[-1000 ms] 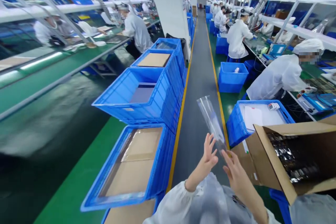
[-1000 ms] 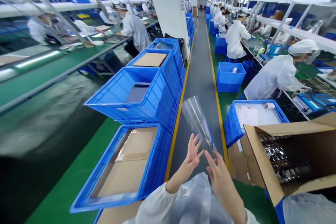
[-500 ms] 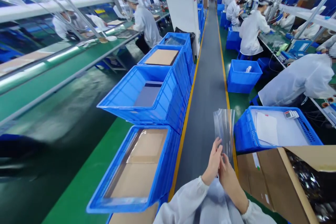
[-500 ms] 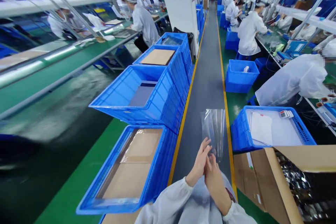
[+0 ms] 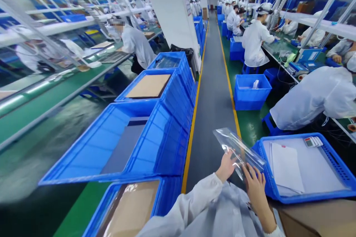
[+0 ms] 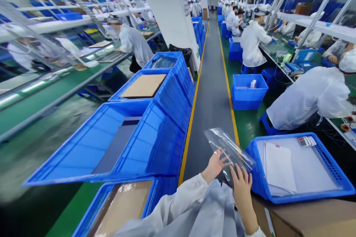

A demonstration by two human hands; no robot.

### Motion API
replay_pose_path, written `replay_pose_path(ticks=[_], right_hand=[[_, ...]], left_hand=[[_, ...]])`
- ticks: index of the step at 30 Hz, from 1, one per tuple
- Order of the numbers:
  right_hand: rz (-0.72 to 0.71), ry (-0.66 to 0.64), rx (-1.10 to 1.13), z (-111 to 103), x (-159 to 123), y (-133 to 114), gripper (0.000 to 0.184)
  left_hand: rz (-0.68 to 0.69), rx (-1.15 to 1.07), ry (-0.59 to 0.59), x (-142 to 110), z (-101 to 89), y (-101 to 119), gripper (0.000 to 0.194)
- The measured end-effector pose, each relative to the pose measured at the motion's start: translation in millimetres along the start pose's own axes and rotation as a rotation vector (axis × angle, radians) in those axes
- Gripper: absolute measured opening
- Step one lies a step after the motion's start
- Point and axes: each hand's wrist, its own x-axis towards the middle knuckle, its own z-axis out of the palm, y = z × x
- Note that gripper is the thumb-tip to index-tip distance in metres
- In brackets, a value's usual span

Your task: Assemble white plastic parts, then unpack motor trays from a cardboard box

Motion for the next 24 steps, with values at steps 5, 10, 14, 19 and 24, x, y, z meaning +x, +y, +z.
replay_pose_path(ticks=[5,10,14,19,24], right_hand=[[0.048,0.084,-0.033,13,83,18,0.041],[0.077,0.108,-0.061,62,178,26,0.037],[0.104,-0.076,0.028,109,274,16,0.042],[0.151,-0.262,0.078,147,415,-31,0.052],[0.129,-0.311,0.056,167,538,-72,0.061]], left_hand=[[-0.069,-0.092,-0.021,54,16.5,36,0.026],[-0.093,-0.114,-0.029,131,2.8,97,0.027],[-0.083,-0.088,-0.037,204,-5.2,178,0.032],[-0.049,0.005,-0.053,290,6.0,317,0.029],[0.012,0.073,-0.076,364,25.3,439,0.033]])
